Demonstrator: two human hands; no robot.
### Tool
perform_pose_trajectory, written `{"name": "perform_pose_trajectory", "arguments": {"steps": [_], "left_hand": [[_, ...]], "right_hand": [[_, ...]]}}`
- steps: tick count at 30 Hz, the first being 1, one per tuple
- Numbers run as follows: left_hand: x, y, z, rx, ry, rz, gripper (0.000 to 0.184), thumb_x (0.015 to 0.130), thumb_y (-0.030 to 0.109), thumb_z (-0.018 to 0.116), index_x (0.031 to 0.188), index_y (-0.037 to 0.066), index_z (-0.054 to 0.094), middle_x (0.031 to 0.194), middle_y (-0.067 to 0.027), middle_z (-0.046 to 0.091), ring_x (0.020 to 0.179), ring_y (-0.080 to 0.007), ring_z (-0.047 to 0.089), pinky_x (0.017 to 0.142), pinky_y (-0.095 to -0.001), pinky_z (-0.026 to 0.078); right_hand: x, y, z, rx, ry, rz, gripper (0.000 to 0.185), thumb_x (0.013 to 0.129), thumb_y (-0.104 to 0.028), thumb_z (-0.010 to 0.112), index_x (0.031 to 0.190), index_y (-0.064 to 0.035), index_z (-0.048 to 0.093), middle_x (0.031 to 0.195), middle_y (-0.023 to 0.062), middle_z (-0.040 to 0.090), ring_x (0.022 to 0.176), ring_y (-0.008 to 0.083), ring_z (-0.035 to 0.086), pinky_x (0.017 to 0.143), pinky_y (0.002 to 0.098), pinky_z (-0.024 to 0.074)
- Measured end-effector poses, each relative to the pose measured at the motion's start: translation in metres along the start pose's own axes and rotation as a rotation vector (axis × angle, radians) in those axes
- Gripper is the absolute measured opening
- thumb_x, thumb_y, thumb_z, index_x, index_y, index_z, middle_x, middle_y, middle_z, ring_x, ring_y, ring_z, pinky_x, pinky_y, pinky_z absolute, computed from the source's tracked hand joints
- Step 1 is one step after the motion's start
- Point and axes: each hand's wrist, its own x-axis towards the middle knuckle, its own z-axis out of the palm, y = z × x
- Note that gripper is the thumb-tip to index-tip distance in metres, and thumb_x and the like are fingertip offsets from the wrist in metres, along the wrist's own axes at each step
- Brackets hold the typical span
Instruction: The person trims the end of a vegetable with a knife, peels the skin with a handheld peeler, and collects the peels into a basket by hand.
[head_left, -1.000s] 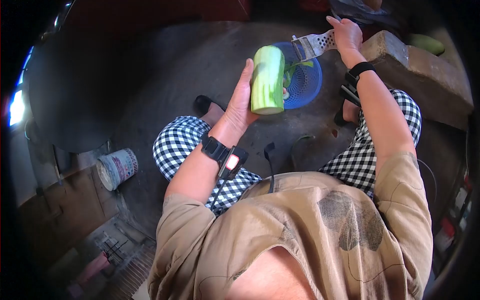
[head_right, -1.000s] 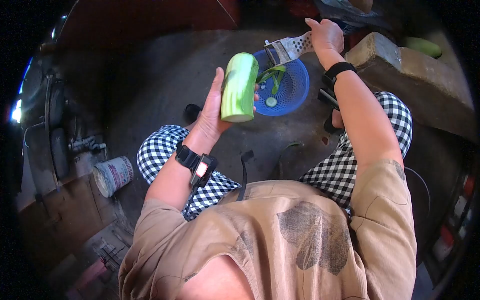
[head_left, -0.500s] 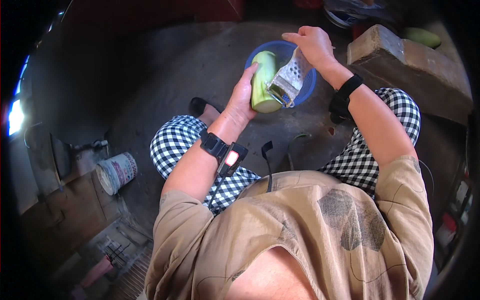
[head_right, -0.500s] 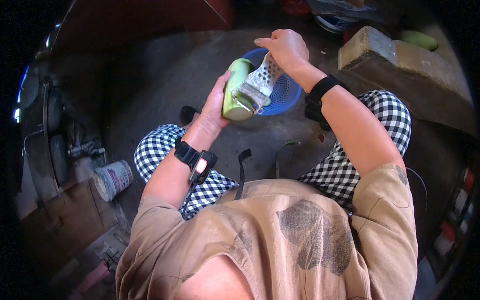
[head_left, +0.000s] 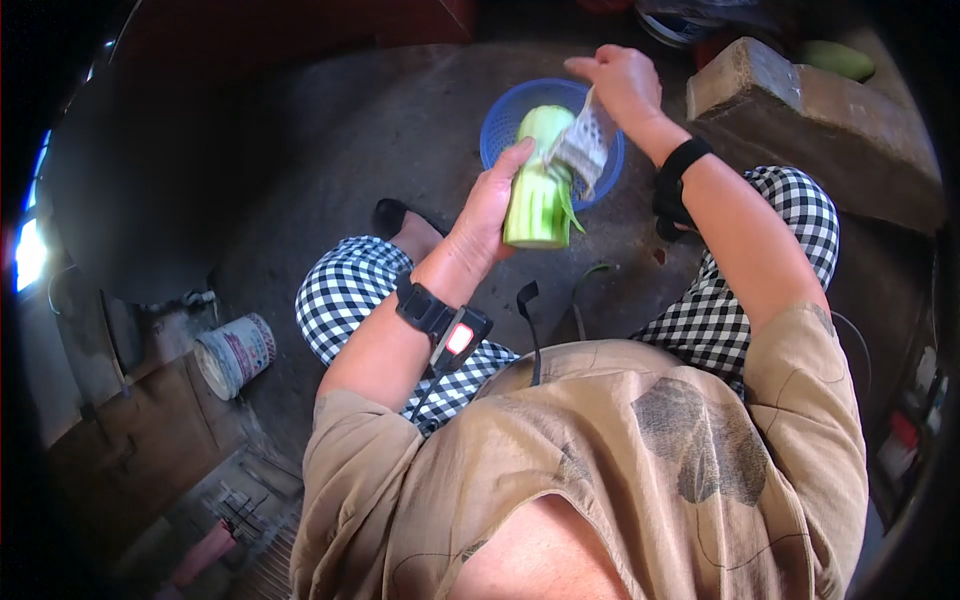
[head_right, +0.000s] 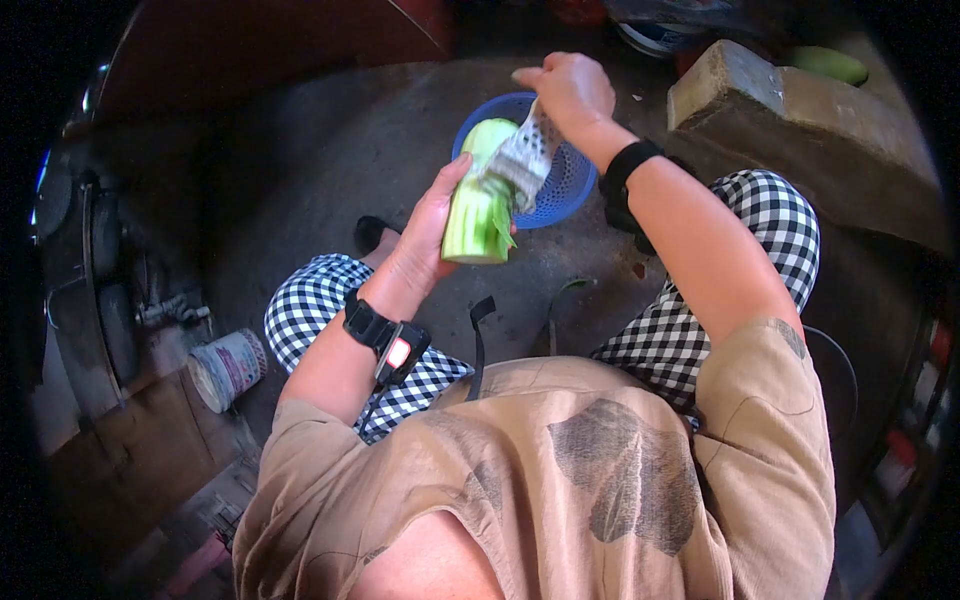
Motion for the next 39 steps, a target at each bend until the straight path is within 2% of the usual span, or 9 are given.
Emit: {"name": "perform_pose_trajectory", "arguments": {"steps": [3, 6, 8, 13, 18, 21, 22, 36, 39], "left_hand": [[-0.009, -0.004, -0.001, -0.008, -0.086, -0.089, 0.069, 0.091, 0.057, 0.055, 0.129, -0.001, 0.05, 0.104, -0.0192, 0.066, 0.078, -0.025, 0.071, 0.066, -0.0399, 0.061], [-0.019, -0.003, -0.004, -0.101, -0.123, -0.224, 0.079, 0.086, 0.065, 0.056, 0.127, -0.003, 0.051, 0.103, -0.0201, 0.065, 0.071, -0.0265, 0.07, 0.061, -0.0391, 0.062], [-0.024, -0.003, 0.001, -0.103, -0.179, -0.187, 0.081, 0.086, 0.067, 0.054, 0.128, -0.003, 0.051, 0.102, -0.0201, 0.065, 0.071, -0.0267, 0.07, 0.061, -0.038, 0.062], [-0.014, 0.007, -0.001, -0.097, -0.131, 0.046, 0.076, 0.088, 0.067, 0.051, 0.124, 0.0, 0.053, 0.099, -0.0181, 0.066, 0.085, -0.027, 0.069, 0.069, -0.0364, 0.06], [0.001, 0.013, -0.011, -0.153, -0.044, 0.129, 0.057, 0.09, 0.047, 0.065, 0.126, 0.005, 0.052, 0.108, -0.0119, 0.063, 0.092, -0.0222, 0.066, 0.079, -0.0369, 0.058], [0.004, 0.012, -0.017, -0.141, 0.009, 0.107, 0.054, 0.091, 0.045, 0.063, 0.127, 0.006, 0.052, 0.109, -0.0111, 0.063, 0.099, -0.0225, 0.064, 0.087, -0.0389, 0.056], [0.006, 0.011, -0.019, -0.157, 0.02, 0.101, 0.053, 0.092, 0.044, 0.062, 0.127, 0.007, 0.051, 0.11, -0.0112, 0.063, 0.1, -0.0228, 0.063, 0.088, -0.0397, 0.055], [0.004, 0.01, -0.005, -0.195, -0.064, 0.075, 0.053, 0.095, 0.044, 0.056, 0.13, 0.005, 0.05, 0.117, -0.0142, 0.064, 0.102, -0.0248, 0.066, 0.092, -0.0425, 0.054], [0.008, 0.008, -0.009, -0.179, -0.1, 0.058, 0.059, 0.096, 0.052, 0.05, 0.136, 0.009, 0.046, 0.122, -0.0143, 0.062, 0.104, -0.024, 0.066, 0.083, -0.0455, 0.059]], "right_hand": [[0.027, 0.019, -0.018, 0.036, 0.024, 0.149, 0.044, 0.077, -0.05, 0.072, 0.069, -0.0073, 0.067, 0.062, 0.0085, 0.065, 0.062, 0.0278, 0.064, 0.063, 0.0387, 0.0487], [0.048, 0.051, -0.02, -0.101, 0.061, 0.239, 0.046, 0.078, -0.054, 0.069, 0.074, -0.0086, 0.069, 0.075, 0.0109, 0.068, 0.075, 0.0311, 0.066, 0.071, 0.0419, 0.0499], [0.051, 0.064, -0.023, -0.231, 0.07, 0.325, 0.045, 0.081, -0.055, 0.066, 0.083, -0.0106, 0.074, 0.091, 0.0121, 0.072, 0.09, 0.0332, 0.068, 0.08, 0.0452, 0.0507], [0.053, 0.055, -0.019, -0.247, 0.127, 0.272, 0.047, 0.082, -0.056, 0.065, 0.087, -0.0106, 0.074, 0.099, 0.0151, 0.071, 0.097, 0.0357, 0.066, 0.083, 0.0461, 0.0505], [0.036, 0.022, -0.025, 0.047, 0.013, 0.202, 0.044, 0.08, -0.05, 0.069, 0.075, -0.0067, 0.071, 0.073, 0.0095, 0.069, 0.073, 0.0251, 0.069, 0.073, 0.0388, 0.0517], [0.021, 0.005, -0.011, 0.051, -0.116, 0.125, 0.043, 0.078, -0.05, 0.07, 0.076, -0.0071, 0.072, 0.074, 0.0097, 0.069, 0.072, 0.0256, 0.068, 0.072, 0.038, 0.0513], [0.013, 0.0, -0.005, 0.134, -0.069, 0.027, 0.04, 0.079, -0.04, 0.075, 0.067, -0.0027, 0.064, 0.057, 0.0037, 0.055, 0.053, 0.0144, 0.052, 0.055, 0.0325, 0.0414], [-0.021, -0.035, -0.009, 0.101, -0.117, -0.004, 0.044, 0.079, -0.043, 0.074, 0.065, -0.0028, 0.063, 0.056, 0.0059, 0.056, 0.052, 0.0151, 0.055, 0.056, 0.0333, 0.0449], [-0.021, -0.036, -0.009, 0.114, -0.138, -0.011, 0.044, 0.079, -0.043, 0.074, 0.064, -0.0028, 0.062, 0.055, 0.0058, 0.056, 0.052, 0.0149, 0.054, 0.056, 0.0334, 0.0448]]}}
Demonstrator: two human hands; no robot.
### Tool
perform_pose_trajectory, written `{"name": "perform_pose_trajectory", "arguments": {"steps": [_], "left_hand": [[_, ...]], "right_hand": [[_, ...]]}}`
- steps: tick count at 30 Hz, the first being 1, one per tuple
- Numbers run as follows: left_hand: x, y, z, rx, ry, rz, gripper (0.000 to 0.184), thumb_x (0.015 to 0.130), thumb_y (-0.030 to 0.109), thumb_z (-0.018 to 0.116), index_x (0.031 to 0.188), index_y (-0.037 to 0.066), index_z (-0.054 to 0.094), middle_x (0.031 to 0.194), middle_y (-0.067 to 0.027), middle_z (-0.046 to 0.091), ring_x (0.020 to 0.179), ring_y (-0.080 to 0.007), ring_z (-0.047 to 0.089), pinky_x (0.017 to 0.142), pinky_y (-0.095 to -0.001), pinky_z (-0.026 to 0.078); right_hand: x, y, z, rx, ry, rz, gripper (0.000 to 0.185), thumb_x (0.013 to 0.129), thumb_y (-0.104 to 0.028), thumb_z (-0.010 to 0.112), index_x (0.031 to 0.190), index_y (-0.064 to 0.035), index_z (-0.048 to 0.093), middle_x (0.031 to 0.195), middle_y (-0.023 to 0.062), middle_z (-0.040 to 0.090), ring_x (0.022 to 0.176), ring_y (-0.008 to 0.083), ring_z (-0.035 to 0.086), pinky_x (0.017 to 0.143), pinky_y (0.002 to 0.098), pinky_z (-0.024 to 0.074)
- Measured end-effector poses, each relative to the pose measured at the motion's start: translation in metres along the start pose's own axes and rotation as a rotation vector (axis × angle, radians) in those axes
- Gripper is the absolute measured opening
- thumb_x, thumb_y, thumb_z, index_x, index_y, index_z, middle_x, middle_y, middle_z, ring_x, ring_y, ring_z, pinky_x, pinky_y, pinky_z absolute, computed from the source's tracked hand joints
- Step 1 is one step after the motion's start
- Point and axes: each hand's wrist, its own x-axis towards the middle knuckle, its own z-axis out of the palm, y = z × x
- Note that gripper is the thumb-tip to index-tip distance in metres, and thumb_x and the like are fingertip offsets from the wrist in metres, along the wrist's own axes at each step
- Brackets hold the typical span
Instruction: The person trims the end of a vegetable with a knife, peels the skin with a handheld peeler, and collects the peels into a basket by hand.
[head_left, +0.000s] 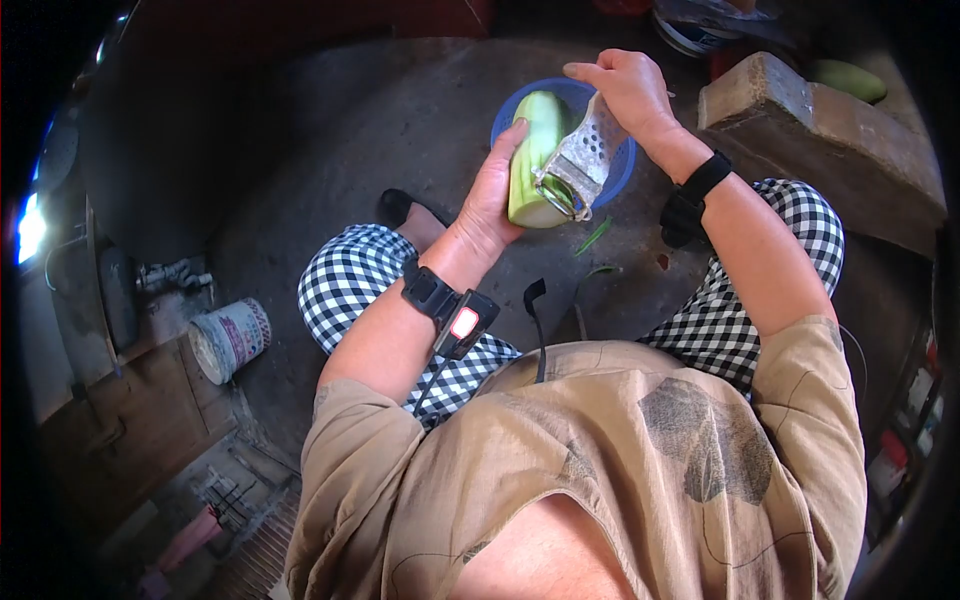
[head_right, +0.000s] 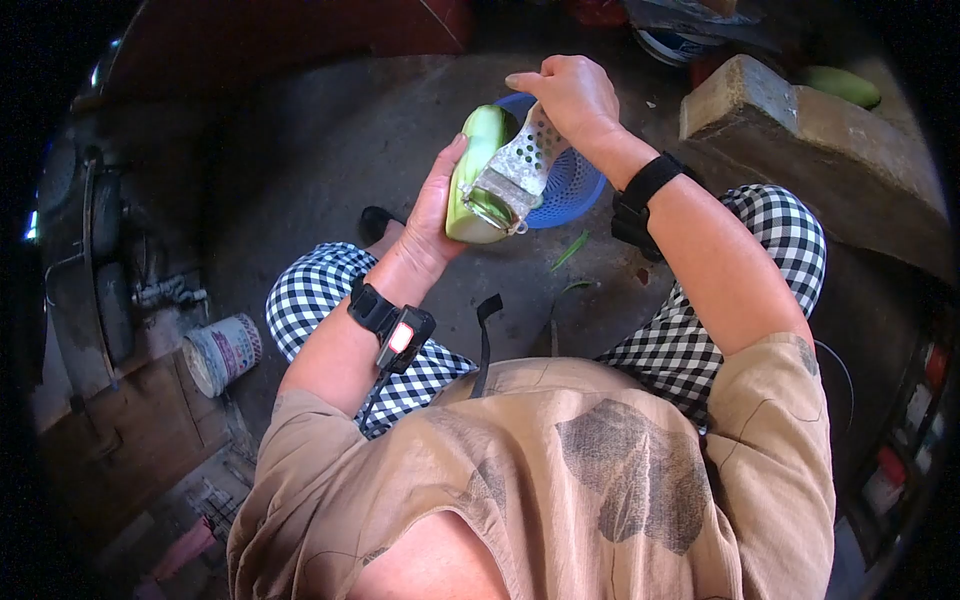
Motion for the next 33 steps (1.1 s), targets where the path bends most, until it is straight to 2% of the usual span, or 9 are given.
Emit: {"name": "perform_pose_trajectory", "arguments": {"steps": [3, 6, 15, 18, 21, 24, 25, 31, 33], "left_hand": [[0.001, -0.001, -0.001, 0.034, -0.018, 0.03, 0.059, 0.096, 0.052, 0.05, 0.136, 0.009, 0.046, 0.122, -0.0141, 0.062, 0.104, -0.0241, 0.066, 0.082, -0.0458, 0.059], [-0.004, -0.001, 0.005, -0.007, -0.007, 0.032, 0.054, 0.095, 0.046, 0.054, 0.13, 0.005, 0.05, 0.117, -0.0147, 0.064, 0.103, -0.0259, 0.066, 0.092, -0.043, 0.054], [-0.004, -0.003, 0.006, -0.018, 0.016, -0.023, 0.059, 0.096, 0.051, 0.051, 0.139, 0.01, 0.044, 0.124, -0.0135, 0.061, 0.107, -0.0226, 0.065, 0.088, -0.044, 0.057], [-0.009, -0.004, 0.013, 0.01, 0.016, -0.013, 0.061, 0.094, 0.049, 0.056, 0.134, 0.004, 0.047, 0.12, -0.0152, 0.063, 0.105, -0.0263, 0.065, 0.093, -0.0432, 0.053], [-0.007, -0.009, 0.012, 0.029, 0.043, 0.021, 0.062, 0.093, 0.051, 0.056, 0.132, 0.003, 0.049, 0.117, -0.0147, 0.064, 0.101, -0.0253, 0.066, 0.087, -0.0412, 0.056], [-0.017, -0.004, 0.011, 0.117, -0.002, -0.101, 0.064, 0.092, 0.054, 0.056, 0.129, 0.001, 0.051, 0.11, -0.0159, 0.065, 0.09, -0.0254, 0.069, 0.077, -0.0403, 0.059], [-0.016, -0.007, 0.009, 0.088, -0.023, -0.133, 0.066, 0.091, 0.056, 0.057, 0.125, -0.001, 0.053, 0.103, -0.018, 0.066, 0.078, -0.0264, 0.07, 0.068, -0.0399, 0.06], [-0.017, -0.005, -0.003, -0.028, -0.125, -0.258, 0.077, 0.087, 0.063, 0.057, 0.132, 0.001, 0.046, 0.105, -0.0208, 0.062, 0.073, -0.0289, 0.066, 0.06, -0.0393, 0.06], [-0.019, -0.005, 0.003, -0.001, -0.09, -0.27, 0.076, 0.088, 0.062, 0.056, 0.131, 0.001, 0.046, 0.104, -0.0209, 0.062, 0.07, -0.0281, 0.065, 0.059, -0.0396, 0.059]], "right_hand": [[0.0, -0.003, -0.004, 0.055, -0.06, -0.012, 0.044, 0.079, -0.043, 0.074, 0.064, -0.0033, 0.061, 0.055, 0.0055, 0.055, 0.052, 0.015, 0.054, 0.056, 0.0335, 0.0448], [0.003, -0.002, -0.005, 0.011, -0.036, 0.001, 0.044, 0.079, -0.042, 0.075, 0.063, -0.0034, 0.061, 0.055, 0.0055, 0.056, 0.052, 0.0152, 0.054, 0.056, 0.0335, 0.0446], [0.006, 0.006, 0.001, -0.039, -0.038, 0.011, 0.042, 0.077, -0.043, 0.075, 0.066, -0.0033, 0.064, 0.057, 0.0086, 0.058, 0.052, 0.019, 0.057, 0.056, 0.0349, 0.0453], [0.002, 0.005, 0.005, -0.033, 0.0, -0.042, 0.042, 0.077, -0.042, 0.074, 0.066, -0.0031, 0.065, 0.057, 0.0091, 0.059, 0.052, 0.0198, 0.058, 0.056, 0.0346, 0.0455], [0.004, 0.008, 0.007, -0.026, 0.034, -0.065, 0.041, 0.078, -0.042, 0.074, 0.067, -0.0032, 0.065, 0.056, 0.0093, 0.059, 0.052, 0.02, 0.058, 0.055, 0.034, 0.0459], [0.02, 0.022, 0.006, -0.065, 0.005, 0.02, 0.039, 0.078, -0.046, 0.071, 0.075, -0.0078, 0.073, 0.07, 0.0091, 0.068, 0.067, 0.0232, 0.066, 0.067, 0.0374, 0.0505], [0.026, 0.026, 0.004, -0.078, 0.026, 0.026, 0.039, 0.078, -0.046, 0.071, 0.075, -0.0079, 0.073, 0.069, 0.0087, 0.068, 0.066, 0.023, 0.066, 0.067, 0.0371, 0.0505], [0.055, 0.049, -0.01, -0.021, 0.045, 0.147, 0.039, 0.08, -0.046, 0.071, 0.074, -0.0083, 0.072, 0.07, 0.0067, 0.068, 0.068, 0.0207, 0.067, 0.066, 0.0355, 0.0506], [0.057, 0.058, -0.005, 0.023, 0.091, 0.138, 0.041, 0.079, -0.045, 0.074, 0.069, -0.0055, 0.069, 0.063, 0.0072, 0.064, 0.059, 0.0194, 0.063, 0.06, 0.0335, 0.0475]]}}
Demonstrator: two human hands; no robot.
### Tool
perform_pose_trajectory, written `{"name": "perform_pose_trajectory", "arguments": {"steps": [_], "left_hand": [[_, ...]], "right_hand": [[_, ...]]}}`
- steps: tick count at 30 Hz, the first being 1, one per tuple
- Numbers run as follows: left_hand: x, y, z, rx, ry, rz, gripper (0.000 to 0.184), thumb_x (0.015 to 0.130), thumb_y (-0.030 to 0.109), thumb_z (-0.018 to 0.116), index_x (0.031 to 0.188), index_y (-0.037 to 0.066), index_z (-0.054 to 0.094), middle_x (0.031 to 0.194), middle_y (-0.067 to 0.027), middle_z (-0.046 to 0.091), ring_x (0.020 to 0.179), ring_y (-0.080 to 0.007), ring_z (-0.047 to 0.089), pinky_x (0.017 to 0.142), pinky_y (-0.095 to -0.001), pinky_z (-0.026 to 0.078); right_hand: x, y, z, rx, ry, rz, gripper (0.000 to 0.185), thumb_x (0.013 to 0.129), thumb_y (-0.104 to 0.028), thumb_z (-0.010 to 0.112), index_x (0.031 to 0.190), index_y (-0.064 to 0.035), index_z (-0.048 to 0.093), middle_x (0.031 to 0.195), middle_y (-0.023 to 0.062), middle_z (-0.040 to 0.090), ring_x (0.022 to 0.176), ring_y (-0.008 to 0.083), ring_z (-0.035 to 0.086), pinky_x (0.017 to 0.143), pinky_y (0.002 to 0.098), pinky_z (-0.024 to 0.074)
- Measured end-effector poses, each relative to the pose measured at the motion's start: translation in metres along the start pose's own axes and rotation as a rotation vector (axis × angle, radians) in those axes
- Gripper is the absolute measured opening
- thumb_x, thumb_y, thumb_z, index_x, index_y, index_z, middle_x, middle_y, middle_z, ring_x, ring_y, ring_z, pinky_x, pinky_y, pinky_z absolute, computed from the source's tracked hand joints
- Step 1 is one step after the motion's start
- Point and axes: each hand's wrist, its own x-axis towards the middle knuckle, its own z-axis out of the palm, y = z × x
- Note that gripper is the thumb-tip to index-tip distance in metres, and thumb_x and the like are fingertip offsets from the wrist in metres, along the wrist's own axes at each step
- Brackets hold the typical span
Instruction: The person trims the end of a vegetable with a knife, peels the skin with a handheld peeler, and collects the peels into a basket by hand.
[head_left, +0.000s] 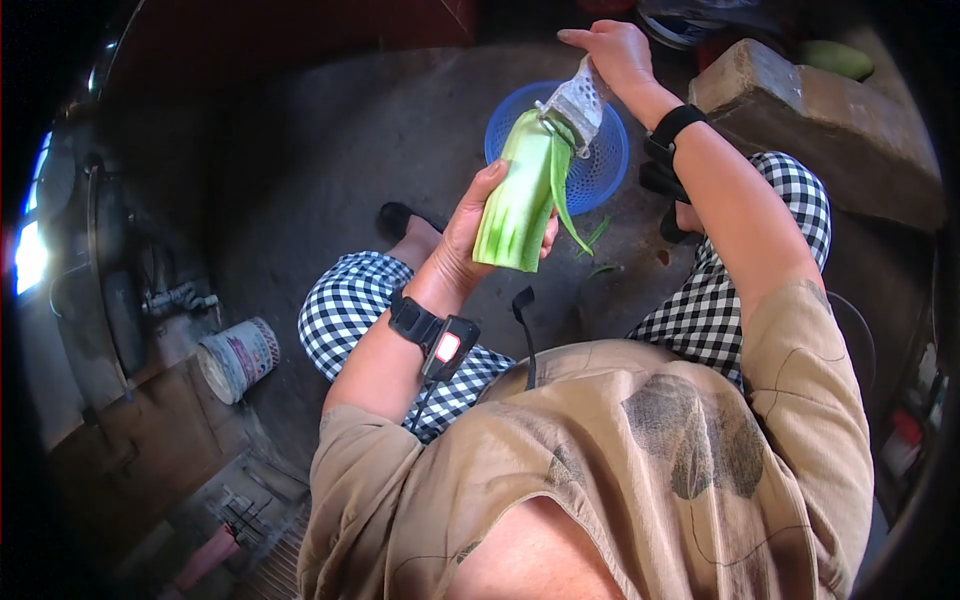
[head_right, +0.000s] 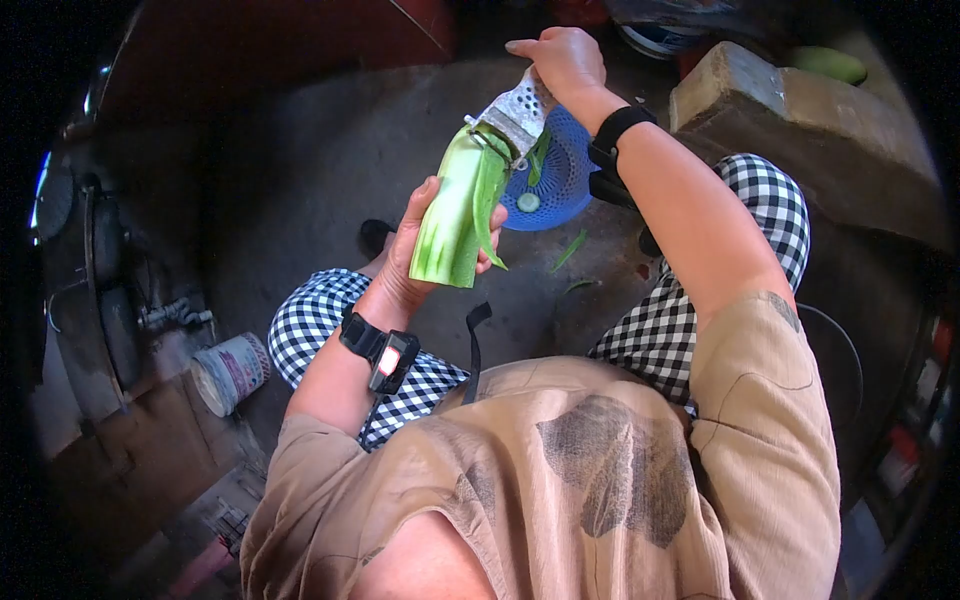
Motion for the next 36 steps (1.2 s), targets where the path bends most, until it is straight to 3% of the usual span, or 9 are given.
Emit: {"name": "perform_pose_trajectory", "arguments": {"steps": [7, 13, 21, 25, 26, 29, 30, 34, 36], "left_hand": [[0.002, -0.003, -0.001, 0.055, 0.053, 0.047, 0.075, 0.089, 0.062, 0.053, 0.129, -0.001, 0.047, 0.098, -0.0197, 0.061, 0.068, -0.0263, 0.063, 0.055, -0.0355, 0.056], [-0.002, -0.008, -0.007, 0.152, -0.042, 0.058, 0.081, 0.085, 0.067, 0.054, 0.127, -0.002, 0.048, 0.095, -0.0176, 0.06, 0.068, -0.0245, 0.064, 0.055, -0.0339, 0.055], [0.004, 0.006, -0.017, 0.299, 0.125, 0.147, 0.077, 0.087, 0.063, 0.055, 0.123, -0.005, 0.052, 0.1, -0.018, 0.064, 0.073, -0.0252, 0.069, 0.063, -0.0351, 0.06], [0.017, 0.012, -0.027, 0.33, 0.374, 0.394, 0.064, 0.083, 0.034, 0.074, 0.131, -0.001, 0.049, 0.107, -0.0188, 0.064, 0.092, -0.0235, 0.069, 0.075, -0.0325, 0.059], [0.02, 0.014, -0.028, 0.427, 0.41, 0.502, 0.075, 0.077, 0.023, 0.081, 0.138, -0.001, 0.044, 0.116, -0.0195, 0.063, 0.104, -0.0254, 0.066, 0.085, -0.033, 0.056], [0.024, 0.015, -0.054, 1.325, 0.804, 0.811, 0.083, 0.074, 0.022, 0.083, 0.142, -0.002, 0.04, 0.121, -0.0194, 0.062, 0.109, -0.0262, 0.063, 0.092, -0.0334, 0.051], [0.027, 0.017, -0.058, 1.178, 0.814, 0.762, 0.087, 0.073, 0.02, 0.083, 0.143, -0.003, 0.037, 0.124, -0.0198, 0.061, 0.112, -0.0272, 0.061, 0.097, -0.0335, 0.047], [0.027, 0.025, -0.049, 0.344, 0.728, 0.548, 0.053, 0.079, 0.015, 0.078, 0.123, -0.003, 0.054, 0.106, -0.015, 0.065, 0.087, -0.0241, 0.068, 0.075, -0.0381, 0.058], [0.024, 0.032, -0.048, 0.129, 0.682, 0.438, 0.05, 0.08, 0.019, 0.078, 0.121, -0.001, 0.055, 0.105, -0.014, 0.066, 0.089, -0.0263, 0.068, 0.079, -0.0406, 0.058]], "right_hand": [[0.0, 0.017, 0.016, -0.098, -0.01, 0.097, 0.041, 0.077, -0.046, 0.075, 0.068, -0.0058, 0.068, 0.064, 0.0079, 0.064, 0.062, 0.0214, 0.064, 0.065, 0.0358, 0.0498], [0.013, 0.034, -0.004, -0.373, 0.018, 0.208, 0.039, 0.082, -0.049, 0.068, 0.091, -0.0114, 0.075, 0.097, 0.0111, 0.072, 0.094, 0.0305, 0.068, 0.081, 0.0419, 0.0522], [0.022, 0.046, -0.019, -0.396, 0.125, 0.274, 0.046, 0.085, -0.054, 0.063, 0.099, -0.0111, 0.074, 0.105, 0.0153, 0.07, 0.103, 0.0368, 0.065, 0.086, 0.0455, 0.0512], [0.018, 0.057, -0.017, -0.379, 0.143, 0.24, 0.044, 0.084, -0.053, 0.063, 0.083, -0.0099, 0.07, 0.094, 0.0132, 0.071, 0.094, 0.0333, 0.066, 0.08, 0.0451, 0.0489], [0.016, 0.057, -0.016, -0.366, 0.122, 0.232, 0.044, 0.084, -0.052, 0.063, 0.082, -0.0091, 0.069, 0.092, 0.0132, 0.071, 0.093, 0.0329, 0.066, 0.079, 0.0445, 0.0488], [0.004, 0.059, -0.011, -0.293, 0.049, 0.224, 0.044, 0.084, -0.051, 0.064, 0.079, -0.0076, 0.068, 0.085, 0.0138, 0.07, 0.087, 0.0325, 0.067, 0.076, 0.0428, 0.0483], [-0.002, 0.061, -0.01, -0.291, 0.017, 0.218, 0.045, 0.083, -0.052, 0.065, 0.079, -0.0069, 0.068, 0.083, 0.0144, 0.07, 0.086, 0.0329, 0.067, 0.076, 0.0427, 0.048], [-0.032, 0.089, -0.01, -0.323, -0.113, 0.152, 0.049, 0.082, -0.053, 0.065, 0.079, -0.0039, 0.067, 0.08, 0.0171, 0.068, 0.081, 0.0349, 0.065, 0.073, 0.0437, 0.0471], [-0.053, 0.107, -0.012, -0.364, -0.202, 0.128, 0.047, 0.082, -0.05, 0.067, 0.083, -0.0027, 0.067, 0.088, 0.0178, 0.069, 0.087, 0.038, 0.065, 0.077, 0.0456, 0.0477]]}}
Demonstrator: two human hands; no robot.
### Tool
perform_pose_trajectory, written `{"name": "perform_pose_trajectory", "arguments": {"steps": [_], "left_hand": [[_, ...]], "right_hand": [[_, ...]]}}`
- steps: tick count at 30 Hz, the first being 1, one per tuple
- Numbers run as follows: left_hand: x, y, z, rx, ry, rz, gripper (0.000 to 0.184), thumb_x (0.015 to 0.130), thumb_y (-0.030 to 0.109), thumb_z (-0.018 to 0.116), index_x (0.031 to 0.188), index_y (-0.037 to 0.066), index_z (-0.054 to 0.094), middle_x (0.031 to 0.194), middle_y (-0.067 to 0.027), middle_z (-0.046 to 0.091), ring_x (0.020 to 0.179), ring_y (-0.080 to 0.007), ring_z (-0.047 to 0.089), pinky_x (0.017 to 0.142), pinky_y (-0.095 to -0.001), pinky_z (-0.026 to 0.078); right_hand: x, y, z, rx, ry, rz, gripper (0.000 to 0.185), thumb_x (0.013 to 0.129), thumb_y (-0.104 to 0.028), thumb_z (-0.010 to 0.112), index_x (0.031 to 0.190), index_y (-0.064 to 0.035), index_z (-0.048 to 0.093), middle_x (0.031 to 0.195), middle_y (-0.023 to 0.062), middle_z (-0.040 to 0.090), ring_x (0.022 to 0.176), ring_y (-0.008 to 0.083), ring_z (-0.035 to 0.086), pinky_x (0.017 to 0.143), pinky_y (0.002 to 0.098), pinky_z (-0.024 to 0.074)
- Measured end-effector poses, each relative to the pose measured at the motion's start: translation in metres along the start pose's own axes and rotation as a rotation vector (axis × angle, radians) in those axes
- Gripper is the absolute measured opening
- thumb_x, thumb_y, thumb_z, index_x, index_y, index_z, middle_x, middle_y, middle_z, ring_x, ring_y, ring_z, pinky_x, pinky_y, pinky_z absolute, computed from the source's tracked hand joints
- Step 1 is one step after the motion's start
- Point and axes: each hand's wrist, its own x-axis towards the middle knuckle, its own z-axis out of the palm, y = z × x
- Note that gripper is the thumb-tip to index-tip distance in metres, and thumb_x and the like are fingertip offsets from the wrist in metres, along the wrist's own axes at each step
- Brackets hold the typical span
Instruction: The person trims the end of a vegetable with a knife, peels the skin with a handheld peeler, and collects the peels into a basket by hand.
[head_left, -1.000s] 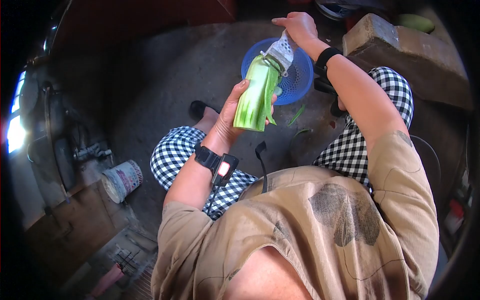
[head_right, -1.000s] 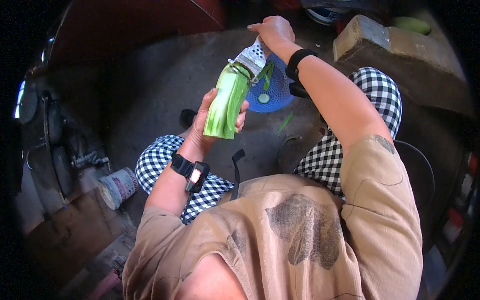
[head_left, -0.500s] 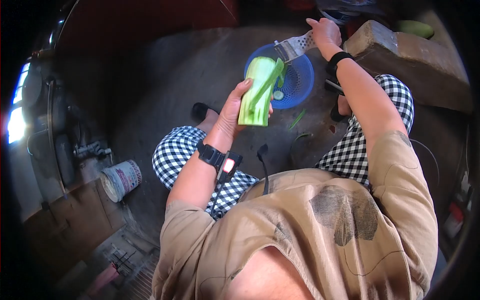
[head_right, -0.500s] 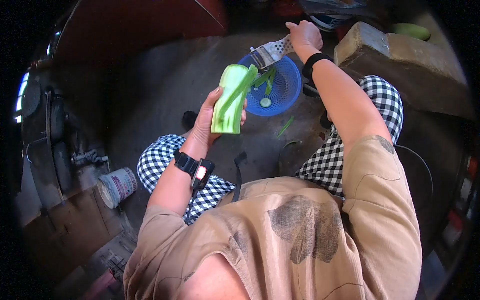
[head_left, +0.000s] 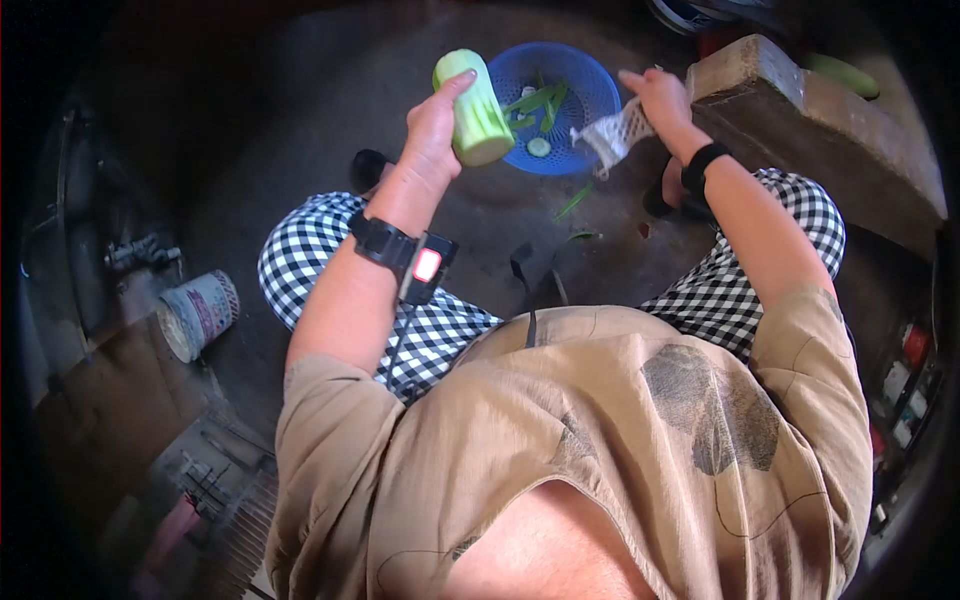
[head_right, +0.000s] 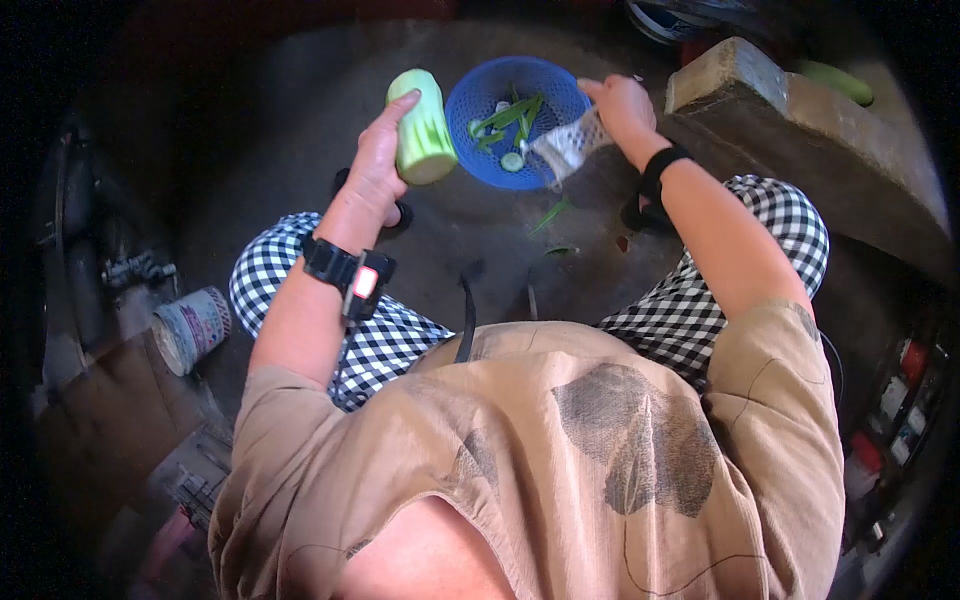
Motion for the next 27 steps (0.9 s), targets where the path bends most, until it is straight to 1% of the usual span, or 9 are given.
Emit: {"name": "perform_pose_trajectory", "arguments": {"steps": [3, 6, 8, 15, 16, 20, 23, 26, 27], "left_hand": [[-0.003, 0.002, -0.004, -0.109, -0.083, -0.067, 0.049, 0.086, 0.028, 0.072, 0.123, 0.001, 0.055, 0.107, -0.0145, 0.067, 0.091, -0.0293, 0.068, 0.081, -0.0418, 0.057], [-0.012, 0.004, -0.008, -0.129, -0.128, -0.085, 0.049, 0.088, 0.032, 0.07, 0.123, 0.002, 0.055, 0.106, -0.0157, 0.067, 0.09, -0.0311, 0.068, 0.08, -0.044, 0.057], [-0.013, 0.005, -0.015, -0.128, -0.126, -0.107, 0.049, 0.087, 0.033, 0.07, 0.122, 0.002, 0.055, 0.102, -0.0163, 0.066, 0.086, -0.0318, 0.068, 0.075, -0.0478, 0.058], [-0.013, 0.008, -0.02, -0.095, -0.05, -0.138, 0.048, 0.088, 0.035, 0.067, 0.123, 0.003, 0.055, 0.098, -0.0168, 0.066, 0.081, -0.0317, 0.068, 0.073, -0.0474, 0.059], [-0.011, 0.006, -0.021, -0.088, -0.052, -0.146, 0.049, 0.089, 0.035, 0.067, 0.122, 0.002, 0.055, 0.097, -0.0169, 0.066, 0.08, -0.0313, 0.068, 0.072, -0.047, 0.059], [-0.005, -0.001, -0.024, -0.058, -0.035, -0.224, 0.049, 0.09, 0.035, 0.065, 0.121, -0.002, 0.055, 0.095, -0.0173, 0.067, 0.078, -0.0297, 0.068, 0.069, -0.0452, 0.06], [-0.005, -0.003, -0.023, -0.041, -0.004, -0.317, 0.051, 0.091, 0.036, 0.064, 0.122, -0.002, 0.054, 0.092, -0.018, 0.066, 0.075, -0.028, 0.069, 0.068, -0.043, 0.06], [-0.008, 0.001, -0.016, -0.013, 0.045, -0.38, 0.053, 0.091, 0.038, 0.063, 0.124, -0.003, 0.052, 0.09, -0.0193, 0.066, 0.072, -0.0262, 0.069, 0.064, -0.0396, 0.061], [-0.007, 0.001, -0.018, -0.01, 0.03, -0.397, 0.051, 0.091, 0.037, 0.064, 0.123, -0.001, 0.053, 0.091, -0.0165, 0.066, 0.073, -0.0256, 0.069, 0.066, -0.0404, 0.061]], "right_hand": [[-0.039, 0.022, 0.017, -0.172, -0.263, 0.026, 0.043, 0.083, -0.043, 0.068, 0.092, -0.0011, 0.069, 0.099, 0.0227, 0.068, 0.1, 0.0406, 0.063, 0.084, 0.0465, 0.0491], [-0.052, 0.064, 0.055, -0.306, -0.356, 0.014, 0.037, 0.084, -0.036, 0.068, 0.094, -0.0013, 0.069, 0.102, 0.0234, 0.067, 0.103, 0.041, 0.062, 0.086, 0.0468, 0.0495], [-0.053, 0.076, 0.075, -0.306, -0.362, 0.028, 0.032, 0.083, -0.031, 0.067, 0.096, -0.0019, 0.069, 0.103, 0.0226, 0.067, 0.104, 0.0412, 0.062, 0.086, 0.0466, 0.0498], [-0.083, 0.108, 0.138, -0.26, -0.316, 0.147, 0.023, 0.087, -0.018, 0.054, 0.1, -0.0043, 0.066, 0.104, 0.0222, 0.068, 0.103, 0.0421, 0.062, 0.086, 0.0479, 0.0504], [-0.094, 0.111, 0.144, -0.269, -0.334, 0.133, 0.02, 0.088, -0.014, 0.049, 0.099, -0.0047, 0.062, 0.102, 0.0228, 0.068, 0.098, 0.0426, 0.063, 0.082, 0.0495, 0.051], [-0.12, 0.141, 0.177, -0.434, -0.444, -0.186, 0.013, 0.083, -0.01, 0.053, 0.095, -0.006, 0.057, 0.091, 0.0209, 0.068, 0.087, 0.0406, 0.066, 0.073, 0.051, 0.0516], [-0.125, 0.148, 0.203, -0.489, -0.553, -0.351, 0.019, 0.082, -0.011, 0.055, 0.1, -0.0072, 0.058, 0.089, 0.0185, 0.068, 0.083, 0.0395, 0.066, 0.07, 0.0497, 0.0514], [-0.133, 0.141, 0.217, -0.543, -0.772, -0.347, 0.016, 0.086, -0.01, 0.053, 0.099, -0.0064, 0.061, 0.091, 0.0155, 0.07, 0.085, 0.034, 0.069, 0.069, 0.0476, 0.0526], [-0.137, 0.142, 0.222, -0.558, -0.782, -0.335, 0.017, 0.086, -0.01, 0.053, 0.1, -0.006, 0.061, 0.091, 0.0151, 0.07, 0.084, 0.0339, 0.069, 0.069, 0.0474, 0.0526]]}}
